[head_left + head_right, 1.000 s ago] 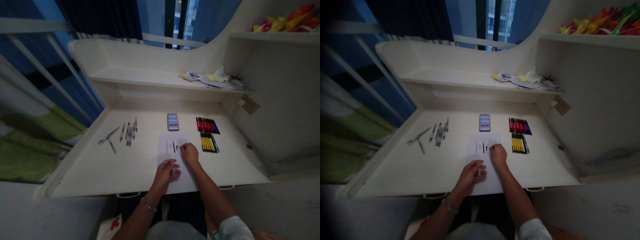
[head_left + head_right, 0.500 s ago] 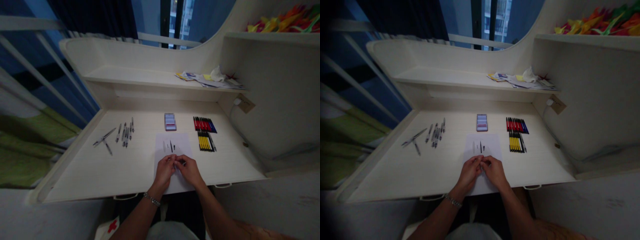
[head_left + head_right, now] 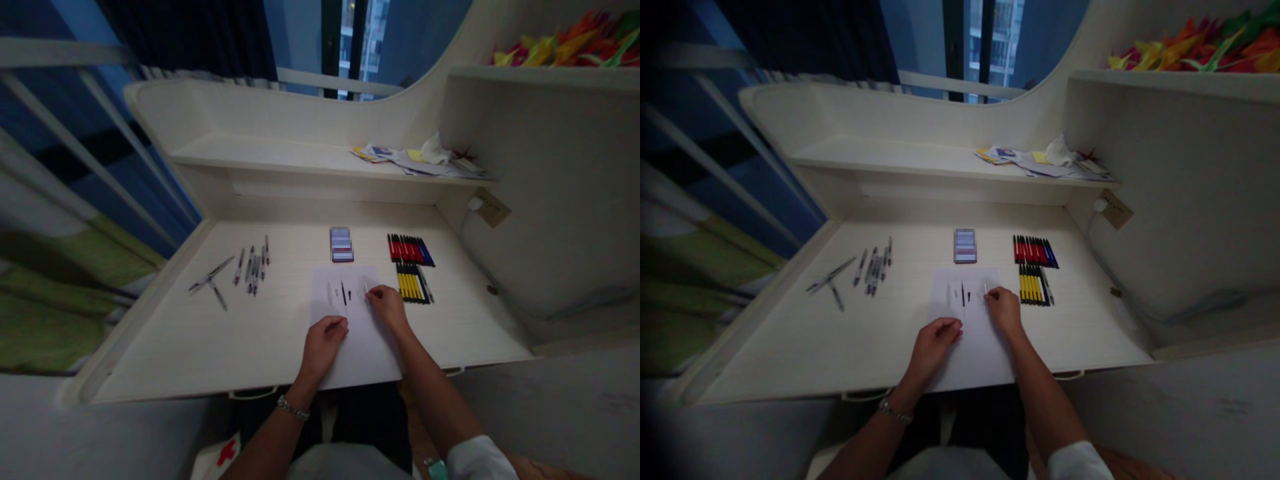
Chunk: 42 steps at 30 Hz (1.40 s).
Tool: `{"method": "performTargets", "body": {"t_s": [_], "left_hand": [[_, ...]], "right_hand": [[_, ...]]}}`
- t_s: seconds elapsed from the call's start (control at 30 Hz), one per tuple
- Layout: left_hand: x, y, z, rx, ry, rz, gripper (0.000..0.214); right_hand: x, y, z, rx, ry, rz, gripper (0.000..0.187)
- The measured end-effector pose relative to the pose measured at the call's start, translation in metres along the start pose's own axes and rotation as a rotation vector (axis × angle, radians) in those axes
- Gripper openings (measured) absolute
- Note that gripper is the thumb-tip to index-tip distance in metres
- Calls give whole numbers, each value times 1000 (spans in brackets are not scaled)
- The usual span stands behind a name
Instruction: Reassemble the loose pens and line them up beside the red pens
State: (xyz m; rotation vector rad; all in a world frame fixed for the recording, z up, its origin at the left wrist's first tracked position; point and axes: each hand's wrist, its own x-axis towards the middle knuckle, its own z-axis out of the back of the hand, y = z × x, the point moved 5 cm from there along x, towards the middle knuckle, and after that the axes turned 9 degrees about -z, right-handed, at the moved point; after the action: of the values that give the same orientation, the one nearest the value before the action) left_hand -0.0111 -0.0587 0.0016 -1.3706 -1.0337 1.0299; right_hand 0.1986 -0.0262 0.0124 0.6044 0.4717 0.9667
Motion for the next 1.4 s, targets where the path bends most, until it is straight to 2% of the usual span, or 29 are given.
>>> {"method": "performTargets", "body": {"t_s": [0.1,0.23,0.4,0.53,0.8,0.93,1.1,1.27,1.4], "left_hand": [[-2,-7,13,262,-2,-131,25],[-3,-14,24,495,-17,-238,21],[-3,-11,30,685,3,-321,18],[-4,-5,30,781,37,-373,15],[-6,-1,28,855,58,-388,14],[-7,-6,27,884,73,-405,13],[-7,-12,25,893,91,-382,14],[-6,-13,25,773,62,-344,17],[-5,-15,20,568,26,-289,19]], "right_hand": [[0,1,-5,-120,-32,31,18],[-4,0,-10,-184,-59,62,21],[-5,-3,-7,-164,-66,92,26],[-15,-9,2,-102,-127,123,32],[-33,-24,0,-19,-164,114,31],[-28,-23,2,-52,-130,109,30],[-12,-8,1,-208,-46,62,28],[1,6,-6,-358,-23,-16,30],[4,7,-4,-306,-27,-56,23]]}}
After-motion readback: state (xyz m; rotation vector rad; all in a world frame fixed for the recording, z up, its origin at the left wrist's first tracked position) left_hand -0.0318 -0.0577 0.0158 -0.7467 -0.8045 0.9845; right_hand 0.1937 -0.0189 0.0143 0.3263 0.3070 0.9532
